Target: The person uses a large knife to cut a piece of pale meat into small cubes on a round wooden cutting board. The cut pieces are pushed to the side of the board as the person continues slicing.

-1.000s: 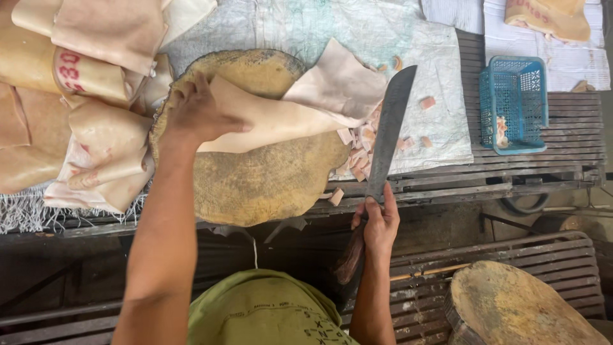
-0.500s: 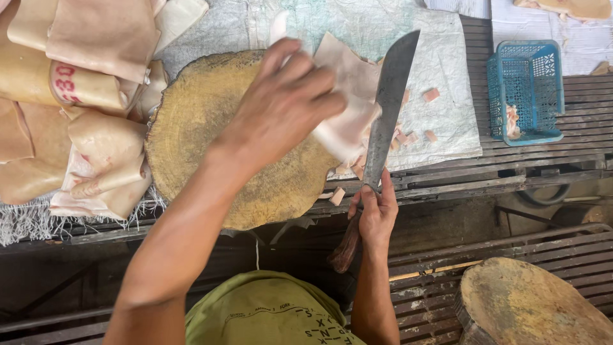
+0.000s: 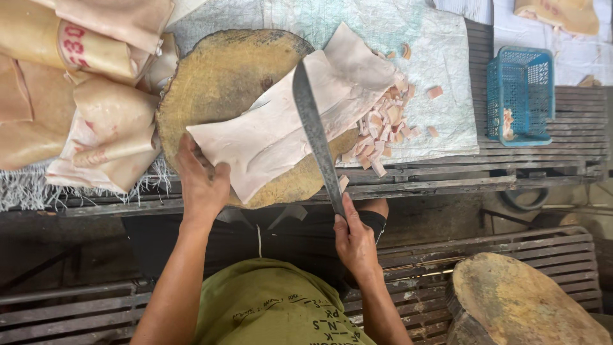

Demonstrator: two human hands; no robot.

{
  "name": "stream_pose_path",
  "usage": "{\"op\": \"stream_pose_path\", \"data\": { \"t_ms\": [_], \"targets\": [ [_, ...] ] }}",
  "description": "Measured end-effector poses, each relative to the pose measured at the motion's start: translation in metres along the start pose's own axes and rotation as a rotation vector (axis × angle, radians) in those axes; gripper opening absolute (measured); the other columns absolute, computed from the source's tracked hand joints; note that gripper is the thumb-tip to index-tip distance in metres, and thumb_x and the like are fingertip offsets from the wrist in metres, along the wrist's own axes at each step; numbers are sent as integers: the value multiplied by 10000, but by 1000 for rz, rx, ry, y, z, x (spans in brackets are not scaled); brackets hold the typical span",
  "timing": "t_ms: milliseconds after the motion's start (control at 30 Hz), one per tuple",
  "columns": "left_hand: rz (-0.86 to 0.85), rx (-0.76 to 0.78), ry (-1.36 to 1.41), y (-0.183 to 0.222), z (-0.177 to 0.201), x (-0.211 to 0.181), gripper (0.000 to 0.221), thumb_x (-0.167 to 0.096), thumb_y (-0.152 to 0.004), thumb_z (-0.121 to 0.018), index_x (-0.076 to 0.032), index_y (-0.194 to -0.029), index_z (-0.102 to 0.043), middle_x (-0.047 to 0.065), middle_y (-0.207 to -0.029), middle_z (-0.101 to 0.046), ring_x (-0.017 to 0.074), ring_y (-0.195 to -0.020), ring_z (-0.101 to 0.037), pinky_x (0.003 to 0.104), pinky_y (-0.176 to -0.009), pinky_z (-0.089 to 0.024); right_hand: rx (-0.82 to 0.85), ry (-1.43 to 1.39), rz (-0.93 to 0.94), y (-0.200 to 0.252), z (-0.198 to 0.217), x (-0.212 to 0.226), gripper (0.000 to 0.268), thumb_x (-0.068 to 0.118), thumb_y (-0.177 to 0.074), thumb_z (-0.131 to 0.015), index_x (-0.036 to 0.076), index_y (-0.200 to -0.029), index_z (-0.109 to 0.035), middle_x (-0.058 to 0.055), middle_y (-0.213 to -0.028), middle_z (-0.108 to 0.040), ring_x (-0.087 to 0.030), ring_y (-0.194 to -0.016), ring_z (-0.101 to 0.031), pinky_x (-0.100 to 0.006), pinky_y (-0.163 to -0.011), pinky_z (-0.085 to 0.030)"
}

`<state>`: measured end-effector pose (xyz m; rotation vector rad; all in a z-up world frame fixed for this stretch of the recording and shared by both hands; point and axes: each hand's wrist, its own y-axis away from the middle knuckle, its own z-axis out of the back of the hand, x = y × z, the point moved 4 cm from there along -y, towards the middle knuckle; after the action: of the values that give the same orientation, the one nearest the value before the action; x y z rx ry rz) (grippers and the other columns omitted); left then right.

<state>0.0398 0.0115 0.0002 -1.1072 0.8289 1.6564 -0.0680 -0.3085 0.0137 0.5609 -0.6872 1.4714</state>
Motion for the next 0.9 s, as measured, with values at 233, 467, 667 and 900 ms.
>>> {"op": "stream_pose_path", "data": {
  "t_ms": [233, 467, 667, 900],
  "targets": [
    [188, 186, 141, 33, -33, -13, 788, -224, -856, -842, 96, -1409, -382, 208, -1164, -671, 263, -1033, -683, 371, -898, -560, 27, 169, 163, 5, -6, -1, 577, 43, -955, -629, 58, -1510, -474, -300, -978, -731, -450, -827, -730, -459, -657, -593],
    [197, 292, 66, 21, -59, -2, 619, -112, -956, -687, 44, -1434, -327, 239, -1169, -640, 316, -1019, -695, 371, -899, -593, 98, 215, 56, 4, -10, -13, 587, 46, -959, -623, 55, -1523, -461, -282, -893, -738, -450, -774, -728, -483, -658, -577],
    [256, 174, 483, 21, -20, 32, 604, -32, -871, -742, 113, -1327, -373, 151, -1086, -677, 198, -937, -722, 307, -757, -622, 48, 127, 154, 18, -10, -7, 599, 47, -972, -601, 61, -1545, -425, -306, -993, -717, -447, -810, -732, -454, -650, -595],
    [217, 168, 245, 18, -20, 27, 573, -46, -866, -751, 121, -1311, -431, 157, -986, -695, 171, -821, -690, 276, -660, -566, 110, 186, 120, 12, -12, -1, 641, 57, -977, -629, 97, -1577, -406, -271, -907, -740, -432, -769, -731, -478, -652, -579]
  ]
}}
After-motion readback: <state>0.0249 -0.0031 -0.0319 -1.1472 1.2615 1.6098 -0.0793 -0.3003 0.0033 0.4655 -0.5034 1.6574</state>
